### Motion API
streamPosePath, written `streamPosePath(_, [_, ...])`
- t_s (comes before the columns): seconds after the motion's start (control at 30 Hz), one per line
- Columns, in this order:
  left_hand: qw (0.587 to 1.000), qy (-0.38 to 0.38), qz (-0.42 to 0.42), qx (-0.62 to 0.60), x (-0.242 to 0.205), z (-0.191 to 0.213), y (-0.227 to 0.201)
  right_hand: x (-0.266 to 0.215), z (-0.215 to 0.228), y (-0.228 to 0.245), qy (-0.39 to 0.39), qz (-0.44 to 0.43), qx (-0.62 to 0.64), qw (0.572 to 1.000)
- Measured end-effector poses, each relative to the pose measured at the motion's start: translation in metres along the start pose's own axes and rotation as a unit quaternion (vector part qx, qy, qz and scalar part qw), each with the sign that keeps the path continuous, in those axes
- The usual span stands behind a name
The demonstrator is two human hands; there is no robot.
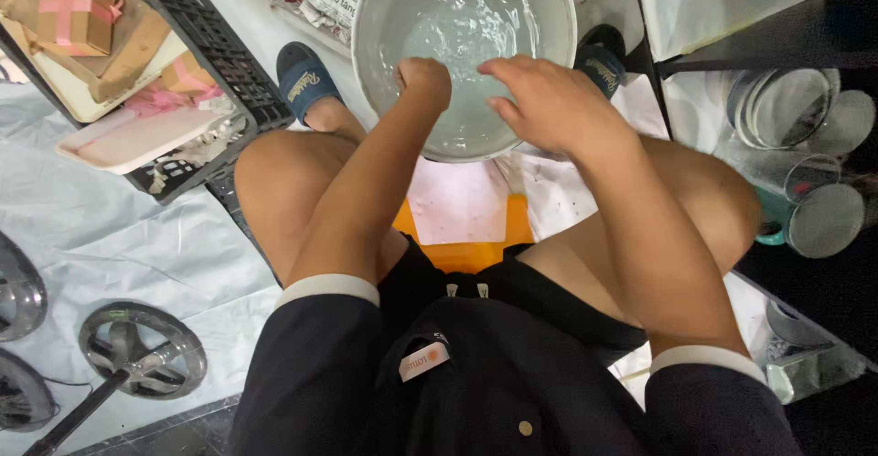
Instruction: The person sits on a small stool and washes several small ceramic bowls and cups by hand in a bucket of water. They scrub the items, rinse them, and place them on a nearby shelf.
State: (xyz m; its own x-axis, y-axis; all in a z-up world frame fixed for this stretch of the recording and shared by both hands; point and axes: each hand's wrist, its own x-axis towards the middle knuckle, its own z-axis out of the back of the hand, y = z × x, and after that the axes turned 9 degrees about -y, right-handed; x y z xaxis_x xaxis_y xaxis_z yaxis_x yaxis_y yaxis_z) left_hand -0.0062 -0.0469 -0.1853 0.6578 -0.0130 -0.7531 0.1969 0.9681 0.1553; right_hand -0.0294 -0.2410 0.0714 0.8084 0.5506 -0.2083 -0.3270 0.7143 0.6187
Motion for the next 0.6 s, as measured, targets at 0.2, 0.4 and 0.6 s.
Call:
streamPosePath(0.2, [0.999, -0.006, -0.029, 0.03, 0.039, -0.019, -0.041, 0.002, 0.006, -0.019, -0.001, -0.03, 0.015, 0.999])
streamPosePath(0.4, [0.986, -0.116, -0.113, -0.035, 0.065, -0.059, -0.063, 0.004, 0.007, -0.038, -0.042, -0.04, 0.032, 0.998])
streamPosePath(0.6, [0.943, -0.17, -0.207, -0.195, 0.066, -0.028, -0.064, 0.005, 0.013, -0.042, -0.048, -0.04, 0.064, 0.996])
